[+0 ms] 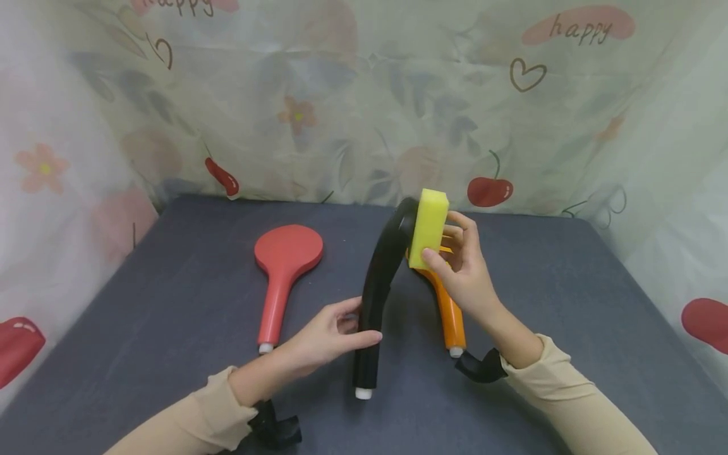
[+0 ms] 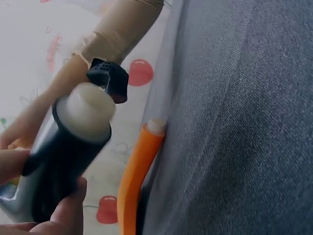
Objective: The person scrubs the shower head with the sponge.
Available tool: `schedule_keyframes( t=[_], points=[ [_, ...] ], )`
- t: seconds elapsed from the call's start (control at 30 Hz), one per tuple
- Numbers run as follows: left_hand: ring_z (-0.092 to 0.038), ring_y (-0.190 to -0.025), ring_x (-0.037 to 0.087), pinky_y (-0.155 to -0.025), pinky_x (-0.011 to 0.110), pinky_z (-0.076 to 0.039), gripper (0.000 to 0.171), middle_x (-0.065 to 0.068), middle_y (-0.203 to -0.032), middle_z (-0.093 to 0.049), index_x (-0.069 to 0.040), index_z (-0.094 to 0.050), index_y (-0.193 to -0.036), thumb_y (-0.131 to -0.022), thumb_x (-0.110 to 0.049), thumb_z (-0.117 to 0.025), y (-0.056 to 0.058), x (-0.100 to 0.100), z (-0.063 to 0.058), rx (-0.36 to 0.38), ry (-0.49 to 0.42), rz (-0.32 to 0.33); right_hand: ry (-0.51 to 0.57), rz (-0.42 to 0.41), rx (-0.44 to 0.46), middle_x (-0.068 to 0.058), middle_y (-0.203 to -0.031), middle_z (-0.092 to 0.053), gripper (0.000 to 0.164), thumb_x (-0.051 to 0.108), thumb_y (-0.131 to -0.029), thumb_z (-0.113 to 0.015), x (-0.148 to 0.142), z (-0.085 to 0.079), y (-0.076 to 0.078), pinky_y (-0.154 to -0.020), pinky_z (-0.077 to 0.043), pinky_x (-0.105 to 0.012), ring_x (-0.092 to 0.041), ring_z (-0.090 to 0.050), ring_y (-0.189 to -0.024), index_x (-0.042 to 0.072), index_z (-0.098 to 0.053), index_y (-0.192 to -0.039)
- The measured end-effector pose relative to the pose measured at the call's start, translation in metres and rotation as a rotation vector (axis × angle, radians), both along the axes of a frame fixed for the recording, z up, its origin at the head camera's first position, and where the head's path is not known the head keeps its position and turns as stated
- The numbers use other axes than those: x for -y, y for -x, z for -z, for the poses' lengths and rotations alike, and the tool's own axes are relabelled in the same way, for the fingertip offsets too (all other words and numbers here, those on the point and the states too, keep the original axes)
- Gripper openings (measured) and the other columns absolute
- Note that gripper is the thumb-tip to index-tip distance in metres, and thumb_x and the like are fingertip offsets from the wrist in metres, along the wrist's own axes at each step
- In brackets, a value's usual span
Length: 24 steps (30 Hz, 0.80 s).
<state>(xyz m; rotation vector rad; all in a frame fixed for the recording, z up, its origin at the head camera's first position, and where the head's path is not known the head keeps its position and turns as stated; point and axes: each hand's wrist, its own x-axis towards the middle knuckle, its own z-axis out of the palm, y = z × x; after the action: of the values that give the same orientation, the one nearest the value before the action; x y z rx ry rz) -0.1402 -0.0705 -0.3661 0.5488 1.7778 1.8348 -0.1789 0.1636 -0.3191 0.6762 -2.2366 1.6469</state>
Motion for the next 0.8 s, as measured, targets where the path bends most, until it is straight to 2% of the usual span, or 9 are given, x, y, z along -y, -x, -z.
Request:
schedule_keyframes(
  t=[0.17, 0.33, 0.43, 0.63, 0.7, 0.8],
  points=[
    [-0.059, -0.115, 0.025, -0.096, 0.035, -0.049, 0.064, 0.023, -0.138, -0.044, -0.009, -0.033, -0.144, -0.088, -0.015, -0.064, -0.001, -0.004, 0.001, 0.030, -0.034, 0.025, -0.144, 0.018, -0.108, -0.013, -0.123, -0.048, 0.067, 0.000, -0.080, -0.067, 0.010, 0.004, -0.006, -0.089, -0.046, -0.029, -0.018, -0.052, -0.105, 0.008, -0.030, -0.135],
    [-0.062, -0.110, 0.022, -0.096, 0.037, -0.049, 0.069, 0.024, -0.135, -0.048, -0.008, -0.022, -0.146, -0.089, -0.011, -0.061, 0.000, -0.005, 0.002, 0.038, -0.037, 0.003, -0.295, 0.022, -0.222, -0.013, -0.120, -0.047, 0.063, 0.006, -0.077, -0.073, 0.019, 0.010, -0.013, -0.085, -0.046, -0.038, -0.021, -0.048, -0.104, 0.011, -0.041, -0.131],
    [-0.063, -0.107, 0.019, -0.093, 0.036, -0.051, 0.070, 0.026, -0.132, -0.051, -0.004, -0.018, -0.145, -0.088, -0.011, -0.059, 0.000, -0.005, 0.003, 0.044, -0.024, -0.008, -0.366, 0.014, -0.280, -0.014, -0.120, -0.046, 0.060, 0.011, -0.076, -0.075, 0.024, 0.012, -0.015, -0.083, -0.047, -0.039, -0.023, -0.045, -0.108, 0.014, -0.046, -0.129],
    [-0.063, -0.108, 0.018, -0.092, 0.034, -0.051, 0.065, 0.027, -0.134, -0.049, -0.004, -0.021, -0.143, -0.089, -0.012, -0.057, 0.000, -0.004, 0.003, 0.114, -0.060, 0.032, -0.482, 0.108, -0.391, -0.018, -0.117, -0.046, 0.056, 0.016, -0.075, -0.075, 0.023, 0.011, -0.009, -0.077, -0.045, -0.039, -0.030, -0.045, -0.106, 0.019, -0.052, -0.126],
    [-0.062, -0.110, 0.019, -0.093, 0.034, -0.050, 0.066, 0.027, -0.135, -0.049, -0.004, -0.021, -0.144, -0.089, -0.011, -0.057, -0.001, -0.003, 0.002, 0.146, -0.080, 0.048, -0.485, 0.132, -0.393, -0.019, -0.116, -0.046, 0.055, 0.015, -0.076, -0.075, 0.020, 0.010, -0.004, -0.075, -0.045, -0.038, -0.030, -0.046, -0.105, 0.017, -0.053, -0.126],
    [-0.062, -0.110, 0.017, -0.094, 0.033, -0.050, 0.067, 0.027, -0.135, -0.048, -0.005, -0.021, -0.145, -0.089, -0.011, -0.057, -0.001, -0.003, 0.001, 0.173, -0.099, 0.070, -0.464, 0.179, -0.316, -0.019, -0.116, -0.044, 0.055, 0.014, -0.078, -0.073, 0.014, 0.010, 0.004, -0.077, -0.043, -0.039, -0.030, -0.044, -0.105, 0.014, -0.052, -0.128]
  ],
)
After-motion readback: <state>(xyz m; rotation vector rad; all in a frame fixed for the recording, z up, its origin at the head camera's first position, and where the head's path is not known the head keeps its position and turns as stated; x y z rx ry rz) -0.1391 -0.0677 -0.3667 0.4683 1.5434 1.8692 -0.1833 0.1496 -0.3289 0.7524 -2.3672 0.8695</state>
